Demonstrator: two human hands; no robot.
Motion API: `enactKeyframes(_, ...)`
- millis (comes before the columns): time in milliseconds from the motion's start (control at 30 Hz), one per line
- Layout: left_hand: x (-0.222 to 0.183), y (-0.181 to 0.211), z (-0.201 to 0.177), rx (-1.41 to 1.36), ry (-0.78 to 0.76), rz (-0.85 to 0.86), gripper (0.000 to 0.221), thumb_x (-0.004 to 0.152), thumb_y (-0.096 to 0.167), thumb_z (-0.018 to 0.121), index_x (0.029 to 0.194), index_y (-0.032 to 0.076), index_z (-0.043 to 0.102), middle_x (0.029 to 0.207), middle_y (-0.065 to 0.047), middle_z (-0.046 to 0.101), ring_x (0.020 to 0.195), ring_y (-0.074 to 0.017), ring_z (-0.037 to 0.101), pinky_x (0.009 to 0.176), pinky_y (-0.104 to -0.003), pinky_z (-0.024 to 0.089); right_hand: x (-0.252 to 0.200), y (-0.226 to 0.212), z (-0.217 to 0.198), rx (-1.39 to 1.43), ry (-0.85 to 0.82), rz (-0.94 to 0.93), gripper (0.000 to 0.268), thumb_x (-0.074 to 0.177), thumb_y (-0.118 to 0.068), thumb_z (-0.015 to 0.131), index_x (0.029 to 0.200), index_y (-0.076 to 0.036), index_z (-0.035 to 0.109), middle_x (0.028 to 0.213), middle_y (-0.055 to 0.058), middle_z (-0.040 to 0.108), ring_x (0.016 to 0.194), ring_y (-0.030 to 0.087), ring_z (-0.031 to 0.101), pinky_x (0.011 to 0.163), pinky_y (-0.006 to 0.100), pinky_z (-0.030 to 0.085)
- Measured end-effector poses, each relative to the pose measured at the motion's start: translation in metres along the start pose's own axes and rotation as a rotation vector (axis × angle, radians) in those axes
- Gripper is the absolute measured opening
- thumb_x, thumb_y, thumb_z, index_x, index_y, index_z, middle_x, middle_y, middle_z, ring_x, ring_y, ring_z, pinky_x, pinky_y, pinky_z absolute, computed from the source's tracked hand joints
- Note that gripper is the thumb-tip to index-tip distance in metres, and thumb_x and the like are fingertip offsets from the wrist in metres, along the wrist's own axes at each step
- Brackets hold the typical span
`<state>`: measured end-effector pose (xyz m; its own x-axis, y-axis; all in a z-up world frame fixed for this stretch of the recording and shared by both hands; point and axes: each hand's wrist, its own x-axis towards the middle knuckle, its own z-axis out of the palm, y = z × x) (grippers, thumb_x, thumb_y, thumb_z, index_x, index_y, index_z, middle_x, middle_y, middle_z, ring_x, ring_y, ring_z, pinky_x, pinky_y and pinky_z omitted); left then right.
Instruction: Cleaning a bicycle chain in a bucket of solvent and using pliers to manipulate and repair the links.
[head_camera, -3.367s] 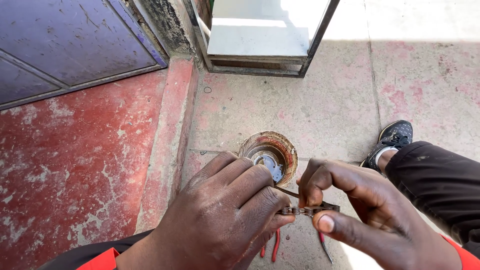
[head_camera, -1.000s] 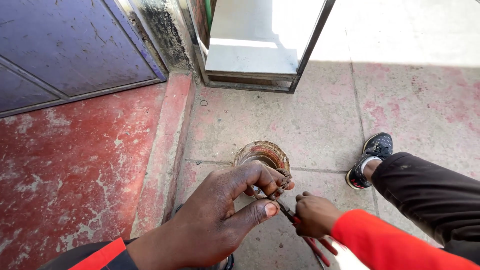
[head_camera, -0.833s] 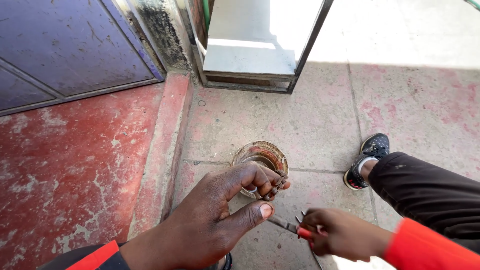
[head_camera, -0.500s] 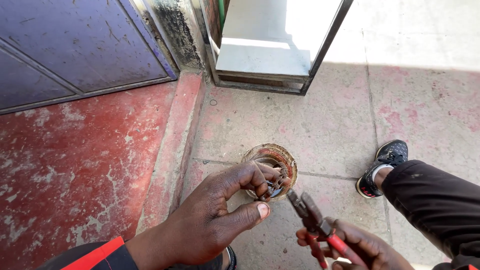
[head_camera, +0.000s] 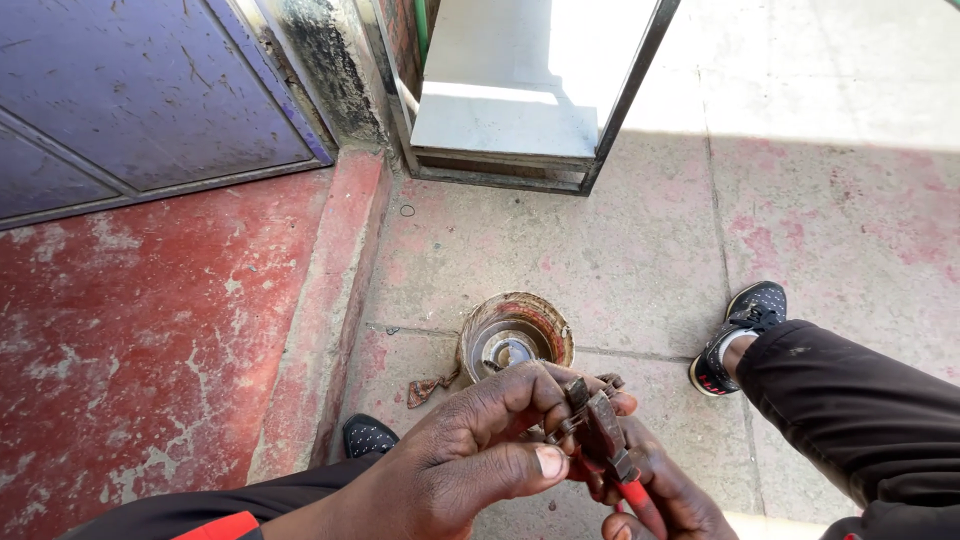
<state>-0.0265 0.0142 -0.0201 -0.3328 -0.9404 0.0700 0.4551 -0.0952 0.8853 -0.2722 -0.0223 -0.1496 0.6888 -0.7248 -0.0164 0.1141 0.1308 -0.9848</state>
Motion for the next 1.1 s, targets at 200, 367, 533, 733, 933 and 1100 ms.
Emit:
enactKeyframes(200,-0.002,0.003,0.002,-0.042,0.001,-0.058,0.035,0.094,0.014,0.048,0.128,0.004,0.049,0.146,-0.012,0.05,0.114,-0.0167,0.055,0.099,-0.034,0.045,0.022,-0.026,0.029,-0.181,0.017,-0.349,0.048,0.096,-0.033,0.062,0.131,-0.001,0.056,0.145,0.022,0.05,0.145,0.034,0.038,0.114,0.048,0.036)
enactKeyframes(367,-0.002,0.004,0.003,-0.071,0.017,-0.087,0.031,0.094,0.016,0.049,0.123,0.005,0.05,0.124,-0.011,0.059,0.122,-0.0205,0.053,0.105,-0.037,0.042,0.022,-0.029,0.041,-0.245,0.095,-0.349,0.047,0.096,-0.04,0.059,0.125,-0.003,0.059,0.139,0.02,0.054,0.136,0.03,0.046,0.104,0.04,0.04)
enactKeyframes(533,-0.002,0.001,0.007,-0.137,0.006,-0.037,0.02,0.096,0.01,0.047,0.115,0.004,0.051,0.13,-0.013,0.054,0.098,-0.0217,0.061,0.102,-0.041,0.045,0.007,-0.01,0.034,-0.204,0.141,-0.392,0.044,0.097,-0.037,0.058,0.127,-0.004,0.058,0.147,0.025,0.049,0.145,0.036,0.041,0.109,0.042,0.041)
enactKeyframes(733,0.003,0.011,0.007,0.197,0.097,0.018,0.004,0.099,0.011,0.047,0.098,0.008,0.05,0.1,-0.008,0.054,0.09,-0.0173,0.057,0.085,-0.033,0.049,0.017,-0.016,0.024,-0.129,0.068,-0.305,0.033,0.096,-0.037,0.062,0.113,-0.01,0.06,0.106,0.015,0.058,0.077,0.016,0.059,0.061,0.026,0.045)
enactKeyframes(933,0.002,0.003,0.003,0.616,0.104,0.008,0.014,0.1,0.019,0.04,0.098,0.01,0.05,0.084,-0.001,0.05,0.076,-0.015,0.046,0.069,-0.031,0.04,0.018,-0.027,0.023,-0.402,0.082,-0.382,0.03,0.095,-0.042,0.058,0.106,-0.014,0.063,0.117,0.011,0.063,0.093,0.015,0.067,0.077,0.028,0.059)
enactKeyframes(1100,0.001,0.004,0.006,0.659,0.104,0.03,0.016,0.101,0.02,0.042,0.09,0.011,0.048,0.079,0.0,0.045,0.073,-0.015,0.039,0.067,-0.032,0.038,0.018,-0.046,0.034,-0.396,0.15,-0.286,0.03,0.09,-0.027,0.061,0.114,-0.011,0.067,0.124,0.016,0.061,0.117,0.022,0.065,0.088,0.029,0.053)
